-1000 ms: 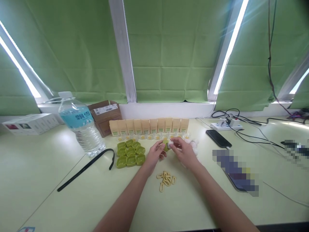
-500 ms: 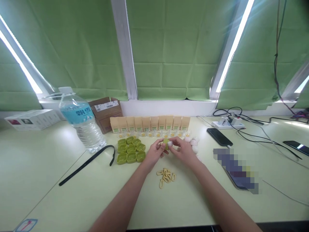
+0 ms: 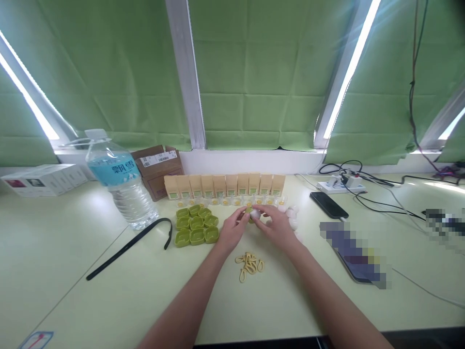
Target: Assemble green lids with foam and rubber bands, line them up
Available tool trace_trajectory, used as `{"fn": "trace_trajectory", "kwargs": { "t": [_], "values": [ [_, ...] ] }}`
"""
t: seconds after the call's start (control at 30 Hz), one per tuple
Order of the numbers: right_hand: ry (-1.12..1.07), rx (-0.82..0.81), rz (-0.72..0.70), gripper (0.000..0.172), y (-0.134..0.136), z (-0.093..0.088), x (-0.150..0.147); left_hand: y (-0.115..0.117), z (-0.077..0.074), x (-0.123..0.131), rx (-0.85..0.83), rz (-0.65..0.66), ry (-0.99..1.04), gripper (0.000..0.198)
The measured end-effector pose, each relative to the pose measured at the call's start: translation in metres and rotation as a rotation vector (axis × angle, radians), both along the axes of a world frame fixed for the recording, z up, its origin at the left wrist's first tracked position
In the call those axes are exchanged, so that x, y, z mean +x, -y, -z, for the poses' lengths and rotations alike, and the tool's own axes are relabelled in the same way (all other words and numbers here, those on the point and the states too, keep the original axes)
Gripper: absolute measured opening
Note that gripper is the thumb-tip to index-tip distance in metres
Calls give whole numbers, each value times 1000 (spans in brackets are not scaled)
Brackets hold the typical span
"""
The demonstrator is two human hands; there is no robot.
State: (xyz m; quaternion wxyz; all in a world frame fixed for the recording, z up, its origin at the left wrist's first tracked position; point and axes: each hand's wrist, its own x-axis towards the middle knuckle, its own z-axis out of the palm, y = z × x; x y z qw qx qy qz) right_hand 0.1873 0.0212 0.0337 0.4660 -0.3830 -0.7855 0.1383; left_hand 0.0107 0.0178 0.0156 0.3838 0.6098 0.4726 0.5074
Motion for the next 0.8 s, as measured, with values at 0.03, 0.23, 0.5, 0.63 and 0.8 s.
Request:
{"fn": "trace_trajectory", "kwargs": {
  "t": [0.03,0.23,0.5,0.63,0.8],
  "values": [
    [10,-4,-4,33,0,0,0,1,-1,0,2,8,1,46],
    [55,-73,-47,32,2,-2,-1,8,-9,2,51,55,-32,40],
    [33,-81,-48,23,3,-2,-3,12,-8,3,38,80,-108,35],
    [33,-93,-24,21,3,-2,-5,10,-4,4,27,66,-109,33],
    [63,-79,-19,20,4,-4,-6,7,0,4,-41,80,-6,33]
  ]
}}
